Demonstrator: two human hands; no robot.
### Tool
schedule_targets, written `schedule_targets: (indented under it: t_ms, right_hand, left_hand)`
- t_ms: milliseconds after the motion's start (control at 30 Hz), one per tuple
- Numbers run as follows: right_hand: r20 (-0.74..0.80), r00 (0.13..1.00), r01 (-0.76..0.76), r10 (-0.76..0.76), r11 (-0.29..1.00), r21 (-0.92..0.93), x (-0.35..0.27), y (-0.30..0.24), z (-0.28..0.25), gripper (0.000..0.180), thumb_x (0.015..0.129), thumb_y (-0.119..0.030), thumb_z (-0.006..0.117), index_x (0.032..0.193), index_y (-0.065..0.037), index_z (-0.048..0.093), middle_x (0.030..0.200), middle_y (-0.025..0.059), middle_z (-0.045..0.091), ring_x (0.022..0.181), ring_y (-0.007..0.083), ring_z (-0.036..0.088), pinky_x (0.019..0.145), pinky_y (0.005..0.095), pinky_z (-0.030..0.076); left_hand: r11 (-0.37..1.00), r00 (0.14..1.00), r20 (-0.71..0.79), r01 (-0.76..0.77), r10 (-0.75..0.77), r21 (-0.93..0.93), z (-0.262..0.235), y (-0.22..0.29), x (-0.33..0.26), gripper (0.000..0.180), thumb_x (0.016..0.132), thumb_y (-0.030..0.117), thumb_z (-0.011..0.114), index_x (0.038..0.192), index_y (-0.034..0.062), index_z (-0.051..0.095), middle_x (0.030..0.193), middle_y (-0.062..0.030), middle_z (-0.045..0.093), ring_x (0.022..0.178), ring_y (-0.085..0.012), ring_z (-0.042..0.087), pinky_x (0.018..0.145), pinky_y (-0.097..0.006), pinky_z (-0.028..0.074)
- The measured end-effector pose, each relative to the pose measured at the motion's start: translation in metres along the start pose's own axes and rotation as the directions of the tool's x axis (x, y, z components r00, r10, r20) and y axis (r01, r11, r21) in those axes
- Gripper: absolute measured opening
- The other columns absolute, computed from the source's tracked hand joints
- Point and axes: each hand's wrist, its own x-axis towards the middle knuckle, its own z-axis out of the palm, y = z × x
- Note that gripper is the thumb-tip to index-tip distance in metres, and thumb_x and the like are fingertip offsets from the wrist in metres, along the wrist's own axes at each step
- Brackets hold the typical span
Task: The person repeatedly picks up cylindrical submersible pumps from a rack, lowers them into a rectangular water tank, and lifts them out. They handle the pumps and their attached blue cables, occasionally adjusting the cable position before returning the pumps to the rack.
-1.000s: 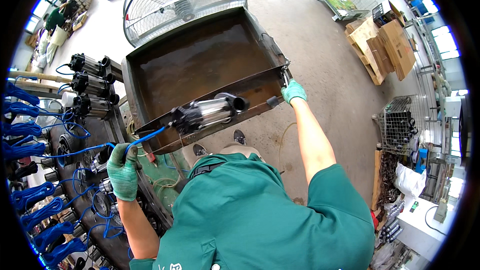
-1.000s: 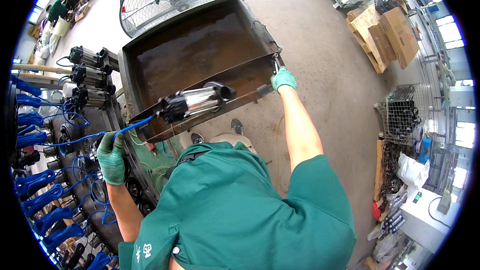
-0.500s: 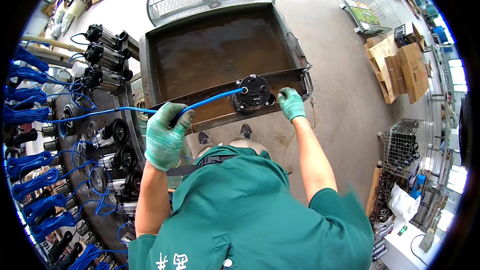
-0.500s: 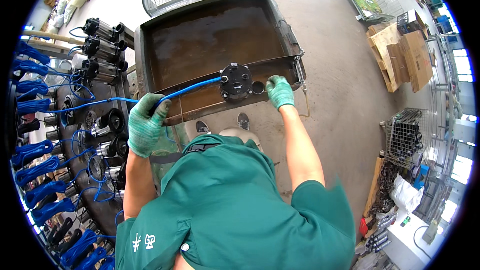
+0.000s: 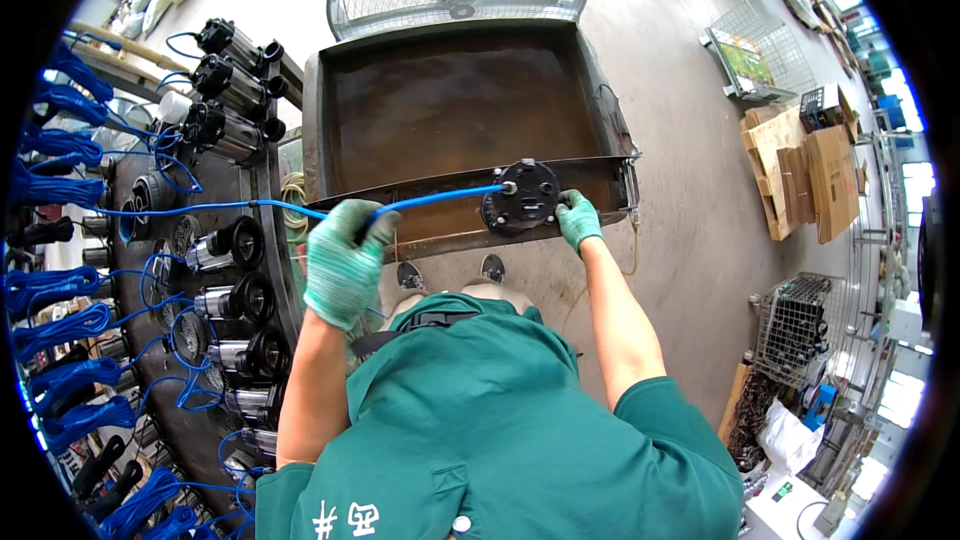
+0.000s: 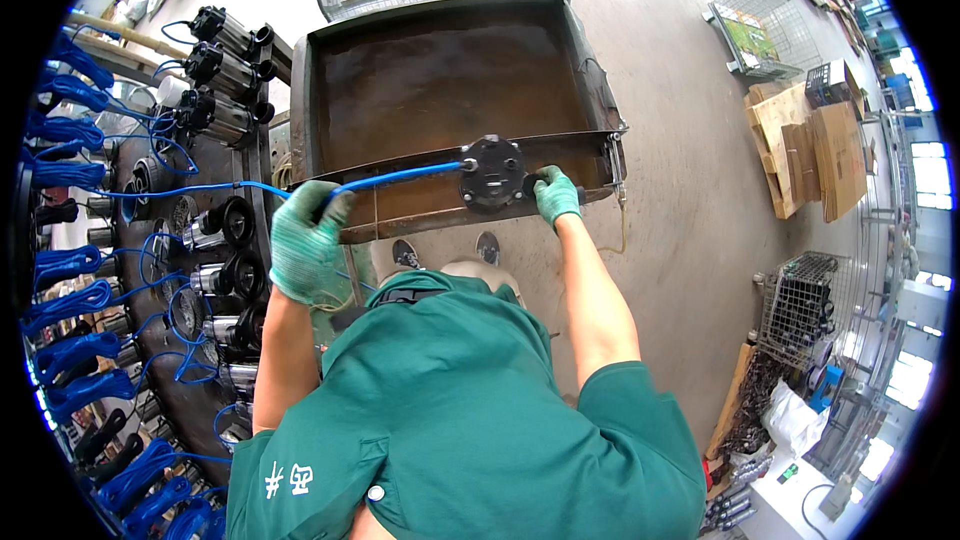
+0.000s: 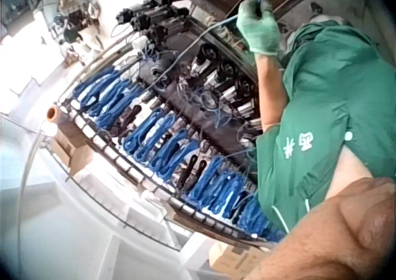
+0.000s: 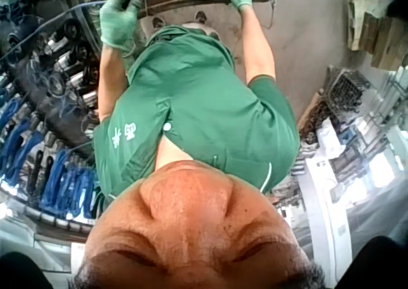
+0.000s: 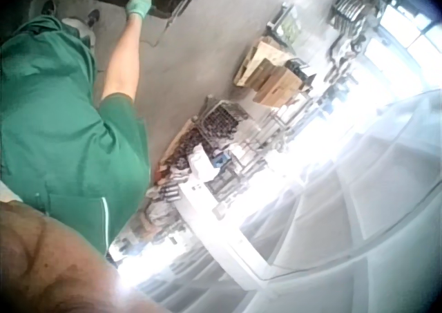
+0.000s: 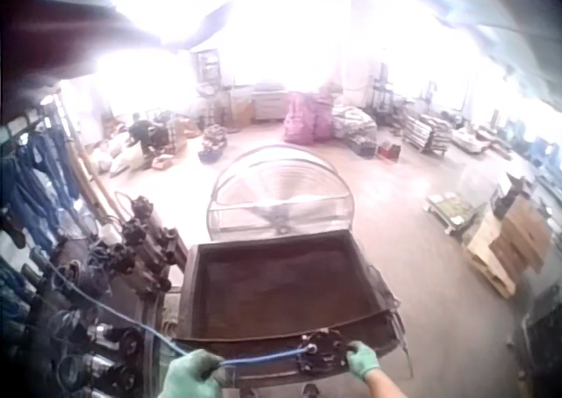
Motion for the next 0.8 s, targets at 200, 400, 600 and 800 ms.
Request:
schedule_targets:
  t_ms: [200,400,600,800]
  right_hand:
    - [-0.037,0.979,0.198,-0.201,0.977,-0.074,-0.034,-0.102,-0.021,0.031,0.086,-0.024,0.077,0.111,-0.006,0.071,0.102,0.0175,0.074,0.093,0.0317,0.073,0.084,0.0411,0.057]
    - [0.069,0.93,0.366,-0.361,0.895,-0.255,-0.064,-0.196,0.031,0.034,0.083,-0.033,0.075,0.105,-0.008,0.07,0.11,0.0178,0.07,0.098,0.0391,0.07,0.088,0.0474,0.057]
    - [0.053,0.942,0.335,-0.332,0.939,-0.082,-0.041,-0.148,0.001,0.031,0.088,-0.031,0.074,0.105,-0.006,0.073,0.104,0.0195,0.071,0.096,0.0383,0.071,0.086,0.0456,0.057]
    - [-0.084,0.94,0.271,-0.33,0.874,-0.403,-0.005,-0.052,-0.007,0.028,0.097,-0.031,0.068,0.116,-0.011,0.075,0.111,0.0194,0.071,0.102,0.0406,0.069,0.089,0.0487,0.056]
  left_hand:
    - [0.97,0.973,-0.194,0.158,-0.122,0.185,-0.08,-0.043,-0.009,0.018,0.099,0.018,0.074,0.097,0.0008,0.072,0.072,-0.0001,0.064,0.064,-0.0067,0.056,0.057,-0.025,0.045]
    - [0.842,0.984,-0.153,0.161,-0.095,0.515,-0.07,-0.126,-0.026,0.02,0.089,0.02,0.079,0.093,0.0012,0.073,0.087,-0.0225,0.069,0.079,-0.0436,0.067,0.071,-0.045,0.053]
    - [0.981,0.965,-0.185,0.194,-0.185,0.031,-0.084,-0.061,-0.035,0.014,0.096,0.011,0.077,0.101,-0.0008,0.071,0.079,-0.0014,0.067,0.071,-0.0091,0.058,0.065,-0.026,0.05]
    - [0.996,0.996,-0.083,-0.035,0.042,0.086,-0.046,-0.016,-0.016,0.015,0.093,0.011,0.079,0.099,-0.0009,0.073,0.08,-0.0054,0.068,0.067,-0.0139,0.06,0.063,-0.03,0.049]
